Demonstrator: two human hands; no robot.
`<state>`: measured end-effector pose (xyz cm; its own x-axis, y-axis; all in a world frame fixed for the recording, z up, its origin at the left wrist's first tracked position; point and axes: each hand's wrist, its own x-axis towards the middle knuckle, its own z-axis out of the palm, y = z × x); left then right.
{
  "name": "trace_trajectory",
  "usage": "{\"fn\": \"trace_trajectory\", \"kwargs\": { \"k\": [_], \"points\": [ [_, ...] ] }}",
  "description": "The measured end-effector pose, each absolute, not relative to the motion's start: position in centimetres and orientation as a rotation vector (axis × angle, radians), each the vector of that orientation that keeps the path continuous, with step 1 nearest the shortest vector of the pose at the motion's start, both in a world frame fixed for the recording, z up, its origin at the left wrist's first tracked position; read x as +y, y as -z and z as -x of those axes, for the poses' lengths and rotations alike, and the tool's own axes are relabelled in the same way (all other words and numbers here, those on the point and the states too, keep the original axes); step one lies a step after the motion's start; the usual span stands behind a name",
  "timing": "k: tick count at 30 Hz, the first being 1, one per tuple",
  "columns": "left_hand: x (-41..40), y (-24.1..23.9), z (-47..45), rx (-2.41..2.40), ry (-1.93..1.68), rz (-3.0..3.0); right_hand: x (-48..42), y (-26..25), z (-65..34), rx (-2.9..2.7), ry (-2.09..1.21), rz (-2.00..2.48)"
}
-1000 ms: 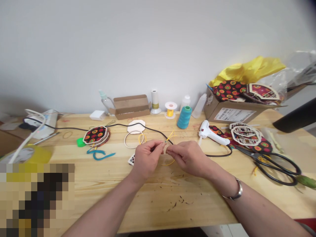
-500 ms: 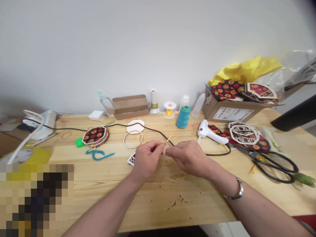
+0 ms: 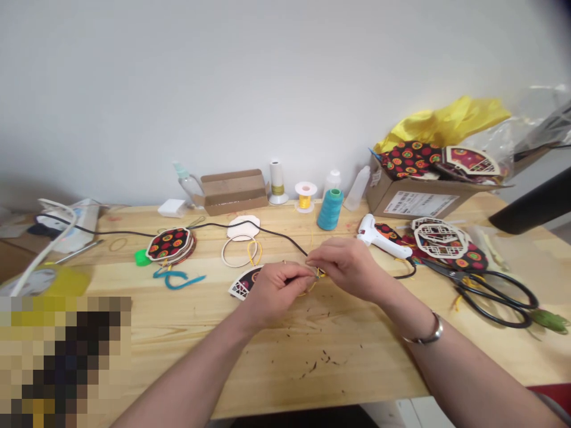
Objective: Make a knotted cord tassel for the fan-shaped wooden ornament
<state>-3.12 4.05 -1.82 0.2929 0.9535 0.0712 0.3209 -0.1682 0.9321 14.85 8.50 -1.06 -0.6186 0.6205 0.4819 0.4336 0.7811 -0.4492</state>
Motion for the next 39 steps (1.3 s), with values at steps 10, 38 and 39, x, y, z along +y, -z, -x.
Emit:
{"fn": "trace_trajectory", "kwargs": {
  "k": [10, 38, 39],
  "points": [
    [4.2, 1.8, 3.4, 1.341, -1.189, -1.505, 9.1, 2.0, -14.0, -2.11, -1.09, 0.919],
    [4.4, 1.9, 3.4, 1.464, -1.192, -1.493, 6.5, 0.8, -13.3, -2.371, -0.54, 0.85],
    [4.4, 2.0, 3.4, 1.457, -1.187, -1.486, 6.6, 0.8, -13.3, -2.333, -0.597, 0.886]
  ]
}}
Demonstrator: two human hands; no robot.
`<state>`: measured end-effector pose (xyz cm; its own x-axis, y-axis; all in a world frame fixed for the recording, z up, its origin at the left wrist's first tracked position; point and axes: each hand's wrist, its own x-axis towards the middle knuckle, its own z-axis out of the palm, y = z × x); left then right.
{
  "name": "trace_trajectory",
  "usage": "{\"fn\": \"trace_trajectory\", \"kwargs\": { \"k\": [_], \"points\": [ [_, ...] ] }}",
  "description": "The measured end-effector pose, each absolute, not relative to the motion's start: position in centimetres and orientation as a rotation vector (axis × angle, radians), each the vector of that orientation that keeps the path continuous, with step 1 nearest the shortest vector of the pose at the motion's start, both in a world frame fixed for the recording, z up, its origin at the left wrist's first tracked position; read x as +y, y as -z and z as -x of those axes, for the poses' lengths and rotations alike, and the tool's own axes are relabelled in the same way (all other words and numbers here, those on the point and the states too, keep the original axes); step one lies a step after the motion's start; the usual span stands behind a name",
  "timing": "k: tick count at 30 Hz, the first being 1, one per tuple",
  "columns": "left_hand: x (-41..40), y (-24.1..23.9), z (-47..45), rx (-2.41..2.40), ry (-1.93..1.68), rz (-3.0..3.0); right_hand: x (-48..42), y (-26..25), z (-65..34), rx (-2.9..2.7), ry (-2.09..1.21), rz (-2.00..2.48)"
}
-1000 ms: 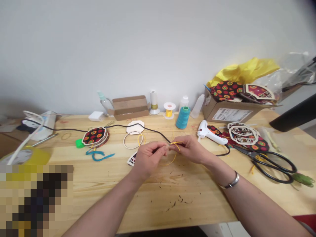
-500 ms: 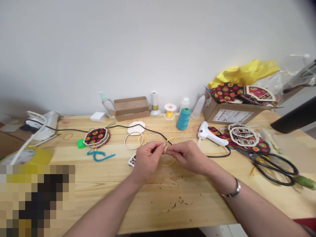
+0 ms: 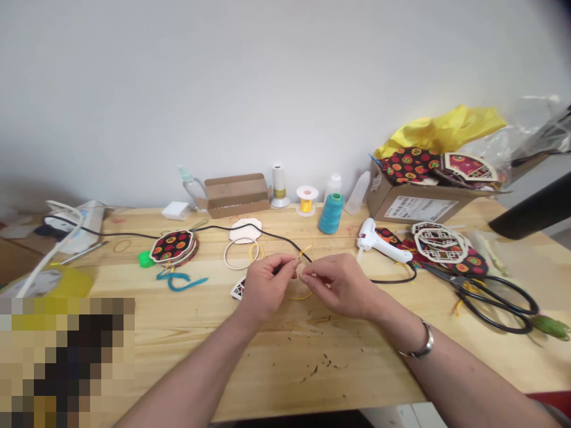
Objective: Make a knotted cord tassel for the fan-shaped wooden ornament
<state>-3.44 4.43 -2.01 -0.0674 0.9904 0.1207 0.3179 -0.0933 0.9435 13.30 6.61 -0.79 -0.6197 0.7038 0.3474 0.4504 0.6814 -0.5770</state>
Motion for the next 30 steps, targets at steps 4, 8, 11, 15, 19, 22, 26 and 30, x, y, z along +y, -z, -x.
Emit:
{"fn": "trace_trajectory", "kwargs": {
  "k": [4, 8, 11, 15, 19, 22, 26, 30],
  "points": [
    [4.4, 2.0, 3.5, 1.419, -1.163, -1.465, 7.6, 1.2, -13.3, -2.086, -1.007, 1.128],
    [4.3, 1.7, 3.4, 1.376, -1.177, -1.472, 8.5, 1.8, -13.3, -1.806, -1.428, 1.113],
    [4.3, 1.6, 3.3, 1.358, -1.197, -1.474, 8.5, 2.1, -13.3, -1.647, -1.584, 1.069],
    [4.2, 1.6, 3.3, 1.345, -1.185, -1.443, 8.3, 2.3, -13.1, -1.573, -1.667, 0.95],
    [4.2, 1.6, 3.3, 1.343, -1.189, -1.443, 8.4, 2.4, -12.8, -1.462, -1.57, 0.924],
    [4.2, 1.6, 3.3, 1.355, -1.197, -1.442, 8.5, 2.4, -12.8, -1.463, -1.463, 0.941],
    [4.1, 1.6, 3.3, 1.354, -1.195, -1.423, 8.5, 2.4, -12.8, -1.464, -1.468, 0.898],
    [4.1, 1.4, 3.2, 1.34, -1.19, -1.417, 8.3, 2.8, -12.5, -1.289, -1.575, 0.93]
  ]
}}
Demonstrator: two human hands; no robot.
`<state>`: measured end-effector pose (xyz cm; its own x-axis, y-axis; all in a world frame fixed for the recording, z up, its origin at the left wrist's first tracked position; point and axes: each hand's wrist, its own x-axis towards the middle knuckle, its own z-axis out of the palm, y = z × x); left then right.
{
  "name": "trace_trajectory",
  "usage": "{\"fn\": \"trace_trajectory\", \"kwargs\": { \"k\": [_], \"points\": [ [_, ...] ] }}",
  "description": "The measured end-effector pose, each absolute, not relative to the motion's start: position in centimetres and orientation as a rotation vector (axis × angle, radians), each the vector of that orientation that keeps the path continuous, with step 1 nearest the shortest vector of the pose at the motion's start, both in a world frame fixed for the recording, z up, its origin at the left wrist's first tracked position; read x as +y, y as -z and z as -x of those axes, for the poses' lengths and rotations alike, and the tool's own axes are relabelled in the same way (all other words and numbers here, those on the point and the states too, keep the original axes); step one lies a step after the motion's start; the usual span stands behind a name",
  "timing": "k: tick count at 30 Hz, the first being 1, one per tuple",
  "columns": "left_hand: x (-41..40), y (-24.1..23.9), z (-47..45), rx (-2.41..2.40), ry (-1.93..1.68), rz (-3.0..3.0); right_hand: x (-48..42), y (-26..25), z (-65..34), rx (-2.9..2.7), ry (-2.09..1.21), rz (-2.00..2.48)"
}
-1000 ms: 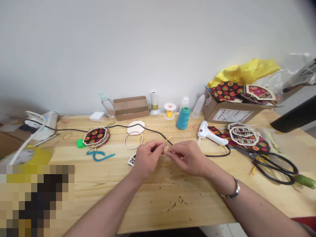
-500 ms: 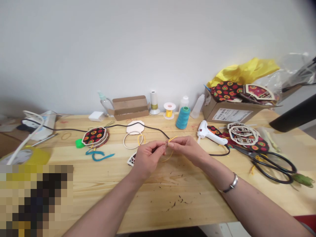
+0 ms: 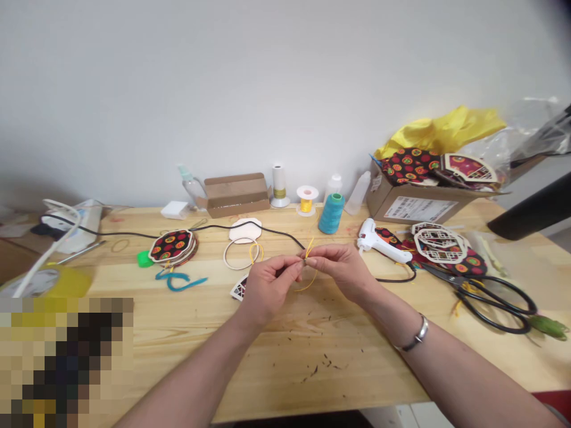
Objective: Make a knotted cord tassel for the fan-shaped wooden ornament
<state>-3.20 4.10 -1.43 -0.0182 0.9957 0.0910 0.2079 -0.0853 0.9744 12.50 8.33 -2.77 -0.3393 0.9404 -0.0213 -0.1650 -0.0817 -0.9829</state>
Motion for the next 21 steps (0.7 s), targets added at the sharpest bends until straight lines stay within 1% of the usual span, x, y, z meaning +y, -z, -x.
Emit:
{"fn": "trace_trajectory", "kwargs": {
  "k": [5, 7, 15, 21],
  "points": [
    [4.13, 1.52, 3.12, 1.327, -1.19, -1.416, 8.02, 3.14, -12.07, -1.108, -1.793, 0.816],
    [4.14, 1.7, 3.12, 1.329, -1.184, -1.405, 7.89, 3.01, -12.01, -1.102, -1.824, 0.814],
    [3.99, 1.47, 3.05, 1.32, -1.139, -1.384, 7.86, 2.36, -12.2, -1.391, -1.537, 0.926],
    [4.06, 1.78, 3.18, 1.169, -1.099, -1.207, 8.03, 2.47, -12.38, -1.486, -1.475, 0.946]
  ]
}}
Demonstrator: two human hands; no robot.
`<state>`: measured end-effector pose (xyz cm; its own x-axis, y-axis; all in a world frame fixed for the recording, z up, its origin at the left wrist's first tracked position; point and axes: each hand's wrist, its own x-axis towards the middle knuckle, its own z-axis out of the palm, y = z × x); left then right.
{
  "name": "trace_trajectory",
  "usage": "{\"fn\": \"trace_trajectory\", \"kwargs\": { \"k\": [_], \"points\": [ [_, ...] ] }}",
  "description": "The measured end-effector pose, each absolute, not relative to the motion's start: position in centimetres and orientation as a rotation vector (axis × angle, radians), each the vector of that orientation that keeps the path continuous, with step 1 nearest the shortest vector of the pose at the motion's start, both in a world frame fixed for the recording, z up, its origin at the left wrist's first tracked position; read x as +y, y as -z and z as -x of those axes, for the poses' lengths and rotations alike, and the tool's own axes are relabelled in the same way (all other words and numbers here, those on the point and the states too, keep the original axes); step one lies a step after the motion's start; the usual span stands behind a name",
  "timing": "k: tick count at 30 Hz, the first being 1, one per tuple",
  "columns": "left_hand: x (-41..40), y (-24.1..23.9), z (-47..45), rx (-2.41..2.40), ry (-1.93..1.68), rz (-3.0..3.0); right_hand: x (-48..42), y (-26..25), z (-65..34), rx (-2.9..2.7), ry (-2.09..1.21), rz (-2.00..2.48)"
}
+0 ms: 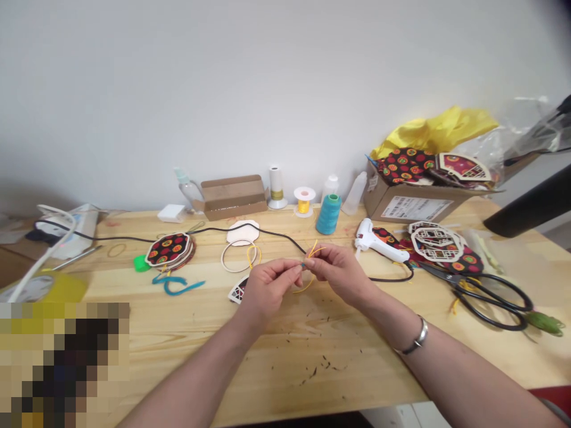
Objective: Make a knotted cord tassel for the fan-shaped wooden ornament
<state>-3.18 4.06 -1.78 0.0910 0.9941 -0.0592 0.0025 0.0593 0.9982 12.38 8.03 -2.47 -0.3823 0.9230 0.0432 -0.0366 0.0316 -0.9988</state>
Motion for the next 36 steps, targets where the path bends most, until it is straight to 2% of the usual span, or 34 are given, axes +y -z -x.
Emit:
{"fn": "trace_trajectory", "kwargs": {
  "k": [5, 14, 27, 33, 36],
  "points": [
    [3.99, 2.12, 3.37, 1.067, -1.108, -1.084, 8.05, 2.29, -12.42, -1.53, -1.401, 0.942],
    [4.24, 1.64, 3.0, 1.243, -1.065, -1.202, 8.1, 2.01, -12.45, -1.605, -1.346, 0.906],
    [4.0, 1.46, 3.02, 1.301, -1.113, -1.398, 7.87, 1.82, -12.44, -1.541, -1.411, 0.959],
    [3.96, 1.34, 3.15, 1.374, -1.167, -1.399, 7.94, 2.2, -12.34, -1.515, -1.539, 1.006],
    [4.07, 1.38, 3.33, 1.434, -1.199, -1.359, 7.68, 2.32, -12.24, -1.646, -1.459, 1.022]
  ]
}}
